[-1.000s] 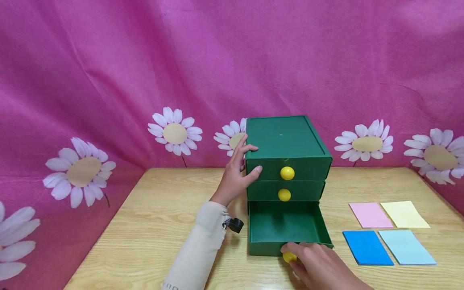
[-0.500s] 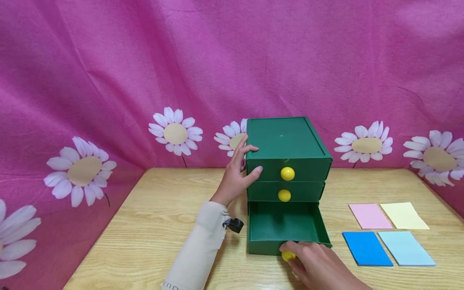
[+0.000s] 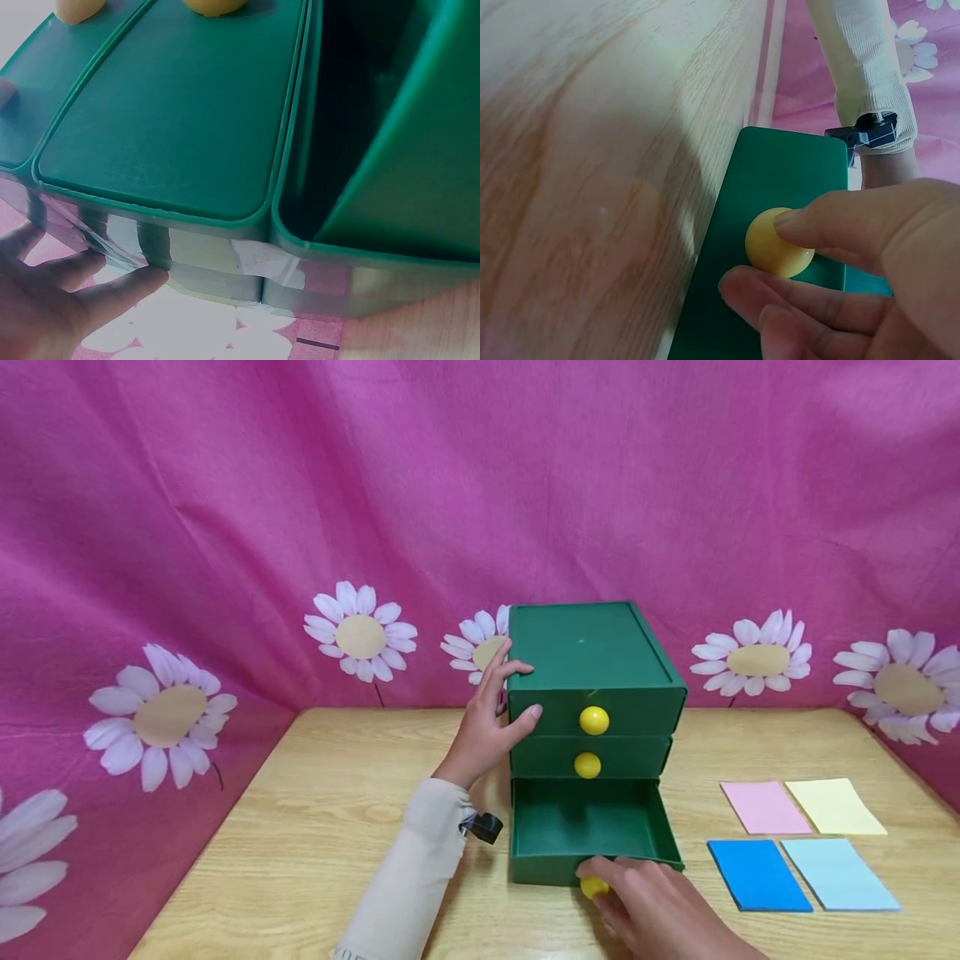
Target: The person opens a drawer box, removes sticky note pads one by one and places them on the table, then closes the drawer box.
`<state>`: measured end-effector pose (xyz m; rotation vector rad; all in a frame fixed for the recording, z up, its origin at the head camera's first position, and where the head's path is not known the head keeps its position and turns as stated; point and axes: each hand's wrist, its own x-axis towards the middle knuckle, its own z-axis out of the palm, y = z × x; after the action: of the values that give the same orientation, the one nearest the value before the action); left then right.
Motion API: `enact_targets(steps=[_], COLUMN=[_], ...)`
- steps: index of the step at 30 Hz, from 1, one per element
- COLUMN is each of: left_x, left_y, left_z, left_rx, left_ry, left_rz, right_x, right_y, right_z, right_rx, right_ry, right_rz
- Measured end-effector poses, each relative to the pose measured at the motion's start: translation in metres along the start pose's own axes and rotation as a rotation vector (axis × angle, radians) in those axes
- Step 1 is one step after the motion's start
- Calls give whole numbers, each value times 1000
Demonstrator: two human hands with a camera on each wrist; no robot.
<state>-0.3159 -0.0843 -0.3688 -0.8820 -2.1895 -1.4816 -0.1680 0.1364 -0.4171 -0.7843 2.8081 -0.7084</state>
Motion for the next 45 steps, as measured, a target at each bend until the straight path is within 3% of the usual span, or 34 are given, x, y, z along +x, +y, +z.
enact_targets(steps=[14, 31, 45], left_x=[1, 1, 1], left_y=[0, -1, 0], left_z=[0, -1, -1], left_rx=[-34, -5, -12], left_ry=[2, 3, 0], left_rz=[3, 10, 7], right_x=[1, 10, 26], right_y=[-1, 3, 8], right_z=[-1, -5, -11], right_rx=[-41, -102, -49], right_ry=[31, 91, 116], right_rz=[-10, -10, -15])
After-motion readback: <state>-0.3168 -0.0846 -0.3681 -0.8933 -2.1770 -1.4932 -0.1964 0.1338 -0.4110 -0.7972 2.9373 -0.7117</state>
